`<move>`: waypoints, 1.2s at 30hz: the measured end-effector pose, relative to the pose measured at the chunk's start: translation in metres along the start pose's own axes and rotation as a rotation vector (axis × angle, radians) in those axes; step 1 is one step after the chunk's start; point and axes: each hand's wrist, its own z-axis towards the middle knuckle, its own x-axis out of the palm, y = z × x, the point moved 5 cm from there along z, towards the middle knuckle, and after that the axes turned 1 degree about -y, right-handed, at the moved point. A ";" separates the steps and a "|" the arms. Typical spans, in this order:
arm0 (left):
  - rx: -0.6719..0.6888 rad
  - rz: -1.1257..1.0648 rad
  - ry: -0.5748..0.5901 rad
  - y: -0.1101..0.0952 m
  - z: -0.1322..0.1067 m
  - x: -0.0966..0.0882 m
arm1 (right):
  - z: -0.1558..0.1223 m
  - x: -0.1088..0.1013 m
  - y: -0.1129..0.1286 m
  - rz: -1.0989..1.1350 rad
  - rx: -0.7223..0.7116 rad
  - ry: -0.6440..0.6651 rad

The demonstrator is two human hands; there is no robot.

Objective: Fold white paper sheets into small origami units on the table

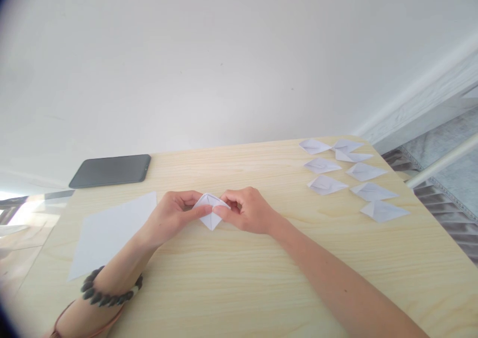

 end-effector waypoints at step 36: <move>0.049 0.114 -0.055 0.004 0.000 -0.001 | 0.001 0.001 0.002 0.015 -0.059 0.167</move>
